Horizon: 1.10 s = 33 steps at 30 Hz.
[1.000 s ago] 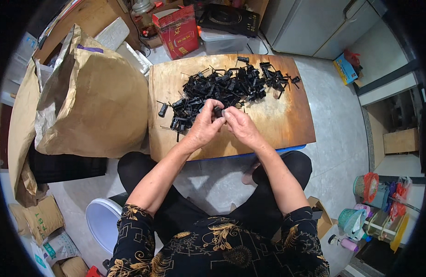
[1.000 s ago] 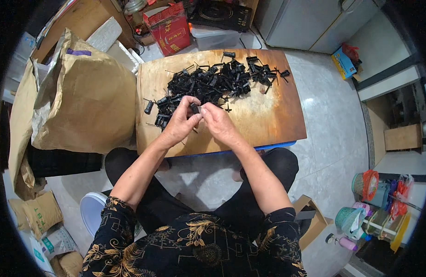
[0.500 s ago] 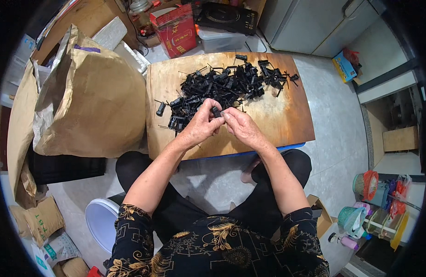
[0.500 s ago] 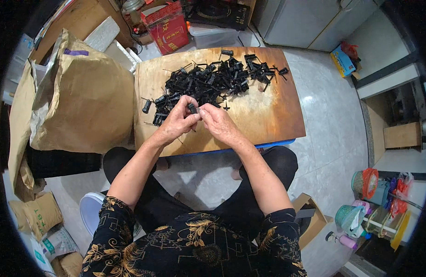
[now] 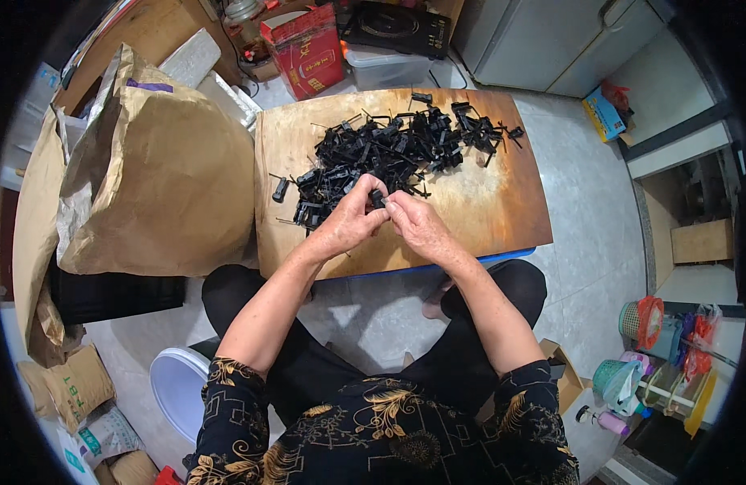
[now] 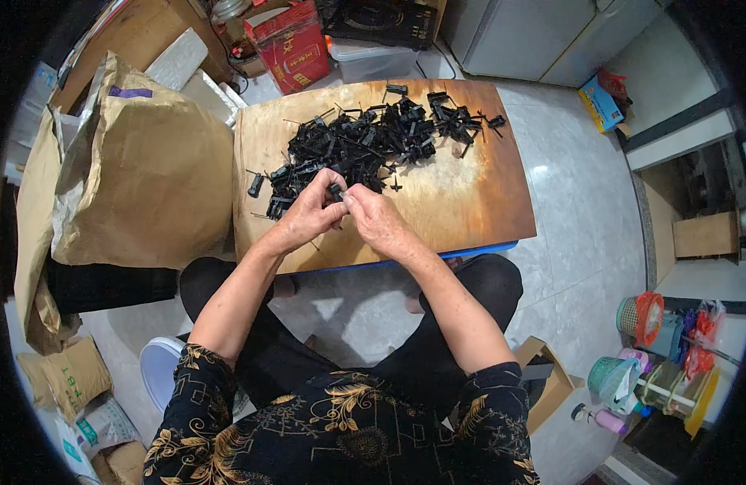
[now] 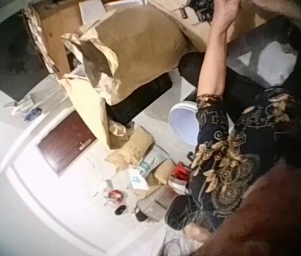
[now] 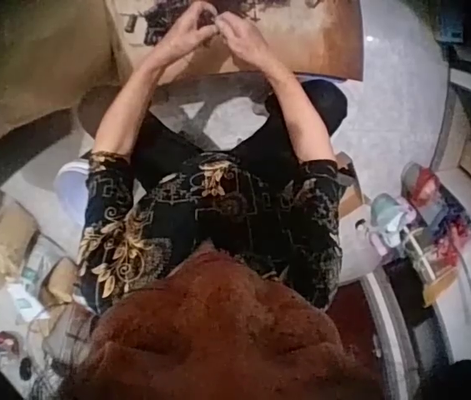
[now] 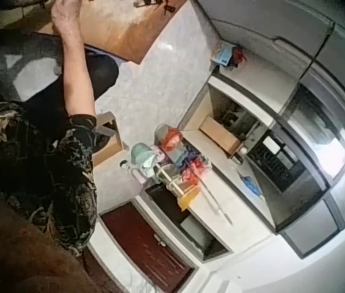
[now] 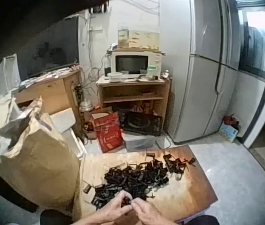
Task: Inspecting and sorting small black plastic components from a pile on a workbench into a white bucket.
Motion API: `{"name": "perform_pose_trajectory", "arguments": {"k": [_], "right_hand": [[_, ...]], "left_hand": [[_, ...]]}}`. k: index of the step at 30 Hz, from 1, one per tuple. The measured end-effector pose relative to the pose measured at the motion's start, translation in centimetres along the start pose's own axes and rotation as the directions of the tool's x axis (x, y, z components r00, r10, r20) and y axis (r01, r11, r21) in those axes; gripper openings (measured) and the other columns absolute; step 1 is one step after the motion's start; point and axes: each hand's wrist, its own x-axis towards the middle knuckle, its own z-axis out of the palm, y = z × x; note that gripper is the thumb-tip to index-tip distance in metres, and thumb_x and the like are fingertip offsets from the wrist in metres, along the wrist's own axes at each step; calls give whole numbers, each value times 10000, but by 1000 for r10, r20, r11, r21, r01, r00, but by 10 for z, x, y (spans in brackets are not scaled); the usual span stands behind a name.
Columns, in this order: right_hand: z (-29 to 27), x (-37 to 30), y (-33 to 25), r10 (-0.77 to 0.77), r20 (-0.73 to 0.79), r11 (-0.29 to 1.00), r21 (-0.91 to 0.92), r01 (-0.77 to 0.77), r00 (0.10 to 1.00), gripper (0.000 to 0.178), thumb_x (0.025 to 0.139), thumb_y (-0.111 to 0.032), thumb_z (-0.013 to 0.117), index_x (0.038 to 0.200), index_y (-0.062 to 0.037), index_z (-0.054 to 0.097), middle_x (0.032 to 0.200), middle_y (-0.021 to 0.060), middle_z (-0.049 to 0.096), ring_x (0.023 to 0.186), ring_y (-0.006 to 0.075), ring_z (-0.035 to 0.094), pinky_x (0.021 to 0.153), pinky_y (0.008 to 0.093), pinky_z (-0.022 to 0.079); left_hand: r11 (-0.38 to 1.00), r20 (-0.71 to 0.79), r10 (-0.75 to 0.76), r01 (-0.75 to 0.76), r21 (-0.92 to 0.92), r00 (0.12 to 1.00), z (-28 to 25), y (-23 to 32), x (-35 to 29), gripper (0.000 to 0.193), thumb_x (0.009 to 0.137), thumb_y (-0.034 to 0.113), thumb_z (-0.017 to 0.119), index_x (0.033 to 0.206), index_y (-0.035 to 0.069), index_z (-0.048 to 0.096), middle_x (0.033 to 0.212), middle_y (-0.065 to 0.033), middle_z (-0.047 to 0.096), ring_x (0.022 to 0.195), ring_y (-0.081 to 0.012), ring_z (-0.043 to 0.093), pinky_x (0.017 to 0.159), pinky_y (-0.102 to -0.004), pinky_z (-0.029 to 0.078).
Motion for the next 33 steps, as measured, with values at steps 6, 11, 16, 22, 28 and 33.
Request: {"name": "perform_pose_trajectory", "arguments": {"k": [6,11,16,22,28,33], "right_hand": [[3,2,1,16,-11,1000,6,-16,1000,179,923,-164,435,918,-8,523,695,180,524,630,306,524,602,376,425],[7,4,3,-5,-44,1000,-7,4,999,170,923,-158,431,918,-9,515,710,184,520,637,313,517,605,373,423],[5,6,5,17,-46,991,130,-11,999,189,930,-185,438,922,-13,515,649,90,477,605,192,484,582,341,412],[-6,5,0,154,80,933,315,-171,985,220,946,-216,425,924,-27,535,650,-4,456,578,83,429,524,258,384],[-5,4,0,136,-18,920,373,-120,991,219,943,-221,442,980,-18,516,675,6,509,571,78,437,519,245,388],[-1,11,22,98,-147,976,208,-66,984,277,941,-288,454,1098,-60,473,647,-23,488,513,37,392,440,200,323]], "left_hand": [[1000,15,-18,17,9,1000,-1,-3,0,259,856,127,579,1030,60,399,675,-17,481,563,-72,492,481,-224,417],[968,-88,172,-152,198,981,4,-6,-1,257,852,95,574,1036,57,398,676,-10,469,566,-71,479,481,-225,403],[993,-114,120,-117,31,986,7,-5,0,252,848,67,557,1046,56,402,689,-1,452,570,-68,463,480,-230,387],[983,-79,-49,34,-182,996,6,10,-1,261,845,80,547,1067,63,410,729,-10,474,562,-56,452,462,-204,360],[893,-28,-154,127,-432,988,2,9,-1,254,857,80,565,1072,72,431,743,-3,500,555,-52,468,430,-178,333],[797,-39,-60,25,-604,997,-6,7,-1,292,863,60,556,1129,61,436,807,-6,516,559,-64,474,433,-178,335]]}}
